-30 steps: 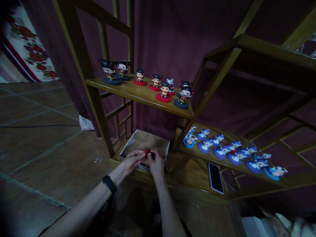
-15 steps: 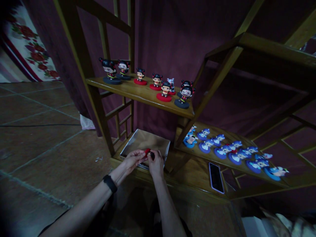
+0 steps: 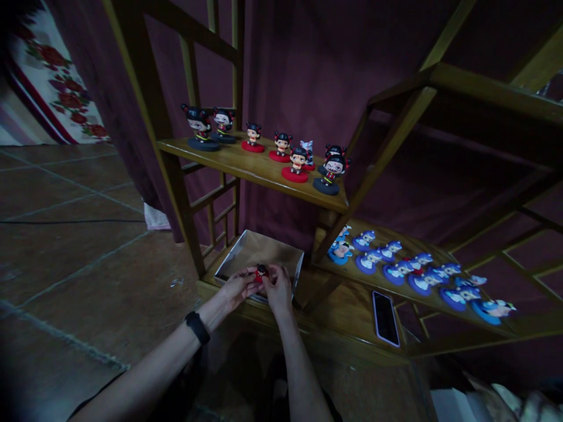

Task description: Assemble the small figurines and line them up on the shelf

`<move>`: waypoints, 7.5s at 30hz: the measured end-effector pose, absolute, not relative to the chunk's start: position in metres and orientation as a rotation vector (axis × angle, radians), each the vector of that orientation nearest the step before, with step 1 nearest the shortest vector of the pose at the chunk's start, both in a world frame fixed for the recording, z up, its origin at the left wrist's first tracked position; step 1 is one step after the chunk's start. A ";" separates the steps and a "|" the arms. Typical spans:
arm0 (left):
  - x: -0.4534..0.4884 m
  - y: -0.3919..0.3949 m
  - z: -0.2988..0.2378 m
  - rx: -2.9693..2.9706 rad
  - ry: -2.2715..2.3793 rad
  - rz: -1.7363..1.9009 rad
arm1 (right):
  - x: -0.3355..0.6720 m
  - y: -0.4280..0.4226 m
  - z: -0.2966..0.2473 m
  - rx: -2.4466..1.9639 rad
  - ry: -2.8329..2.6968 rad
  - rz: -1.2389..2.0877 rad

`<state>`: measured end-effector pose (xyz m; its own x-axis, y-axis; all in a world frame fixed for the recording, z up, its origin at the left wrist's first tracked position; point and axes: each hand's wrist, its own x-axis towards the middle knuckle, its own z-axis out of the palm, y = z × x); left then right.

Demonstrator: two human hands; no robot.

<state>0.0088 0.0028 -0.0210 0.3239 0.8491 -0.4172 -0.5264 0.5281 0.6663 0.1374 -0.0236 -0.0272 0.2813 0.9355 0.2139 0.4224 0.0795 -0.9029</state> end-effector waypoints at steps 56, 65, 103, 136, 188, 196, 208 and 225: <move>0.005 0.009 -0.028 0.876 1.014 0.960 | 0.133 -0.010 -0.052 -1.312 -0.844 1.152; -0.004 0.018 -0.037 1.049 0.949 0.880 | 0.126 -0.009 -0.061 -1.150 -0.841 1.250; -0.021 0.011 -0.020 0.851 0.851 0.904 | 0.116 -0.026 -0.029 -1.164 -0.828 1.272; -0.023 0.028 -0.018 0.744 1.045 0.997 | 0.122 -0.013 -0.029 -1.266 -0.841 1.146; -0.009 0.012 -0.018 0.906 0.978 0.925 | 0.115 -0.022 -0.025 -1.343 -0.932 1.037; -0.002 0.000 -0.019 0.924 0.828 0.910 | 0.115 -0.030 -0.031 -1.263 -0.845 1.107; -0.017 -0.026 -0.012 1.086 0.867 0.949 | 0.109 -0.059 -0.030 -1.001 -0.677 1.319; -0.013 -0.080 0.004 1.940 1.022 0.856 | 0.121 -0.126 -0.020 -1.142 -0.678 1.322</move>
<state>-0.0125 -0.0802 0.0039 0.4529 0.8680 0.2035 0.3523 -0.3840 0.8535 0.1208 -0.1265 -0.0201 0.1836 0.9597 -0.2127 -0.3872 -0.1283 -0.9130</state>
